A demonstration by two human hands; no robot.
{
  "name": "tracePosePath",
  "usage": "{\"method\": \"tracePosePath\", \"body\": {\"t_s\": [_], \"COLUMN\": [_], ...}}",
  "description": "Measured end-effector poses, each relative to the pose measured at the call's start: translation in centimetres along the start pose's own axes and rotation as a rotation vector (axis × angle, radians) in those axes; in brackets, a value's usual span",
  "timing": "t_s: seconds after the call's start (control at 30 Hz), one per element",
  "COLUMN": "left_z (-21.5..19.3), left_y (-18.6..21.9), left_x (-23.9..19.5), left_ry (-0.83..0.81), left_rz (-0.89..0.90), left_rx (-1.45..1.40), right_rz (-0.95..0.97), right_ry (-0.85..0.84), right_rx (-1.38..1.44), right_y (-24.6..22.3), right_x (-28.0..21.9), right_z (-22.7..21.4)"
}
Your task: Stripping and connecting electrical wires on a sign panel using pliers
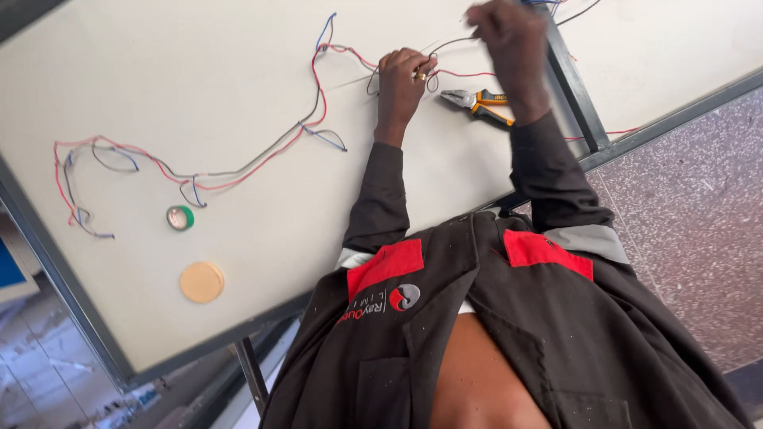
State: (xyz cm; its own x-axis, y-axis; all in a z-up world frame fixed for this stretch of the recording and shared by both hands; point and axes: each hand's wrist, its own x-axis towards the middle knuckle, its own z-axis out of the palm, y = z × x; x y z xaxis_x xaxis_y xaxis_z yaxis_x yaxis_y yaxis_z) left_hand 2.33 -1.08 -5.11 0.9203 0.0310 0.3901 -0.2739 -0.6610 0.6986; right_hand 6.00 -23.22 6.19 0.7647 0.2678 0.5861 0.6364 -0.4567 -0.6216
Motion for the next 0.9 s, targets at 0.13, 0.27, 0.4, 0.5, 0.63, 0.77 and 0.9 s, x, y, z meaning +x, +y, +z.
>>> {"method": "tracePosePath", "body": {"t_s": [0.13,0.27,0.4,0.5,0.63,0.77,0.9], "left_z": [0.2,-0.2,-0.9,-2.1,-1.8,-2.6,-2.7], "left_y": [0.3,1.1,1.5,1.1,1.0,3.2,4.3], "left_x": [0.0,0.6,0.2,0.2,-0.1,-0.1,0.2], "left_ry": [0.046,0.009,-0.018,-0.099,-0.051,0.054,0.097], "left_rz": [0.001,-0.012,-0.016,0.053,-0.019,-0.045,-0.100], "left_rx": [0.018,0.009,-0.018,-0.125,-0.146,-0.281,-0.545], "right_rz": [0.056,0.013,-0.115,-0.090,0.016,0.136,-0.123], "right_ry": [-0.131,-0.366,-0.364,-0.369,-0.529,-0.672,-0.368], "right_rx": [-0.063,0.130,0.119,0.159,0.226,0.355,0.269], "right_y": [1.7,-1.8,-2.0,-2.8,-2.5,-2.1,0.9], "right_x": [-0.5,-0.2,-0.5,0.5,1.1,1.8,1.9], "right_z": [-0.5,0.8,2.5,1.6,0.4,0.3,2.4]}}
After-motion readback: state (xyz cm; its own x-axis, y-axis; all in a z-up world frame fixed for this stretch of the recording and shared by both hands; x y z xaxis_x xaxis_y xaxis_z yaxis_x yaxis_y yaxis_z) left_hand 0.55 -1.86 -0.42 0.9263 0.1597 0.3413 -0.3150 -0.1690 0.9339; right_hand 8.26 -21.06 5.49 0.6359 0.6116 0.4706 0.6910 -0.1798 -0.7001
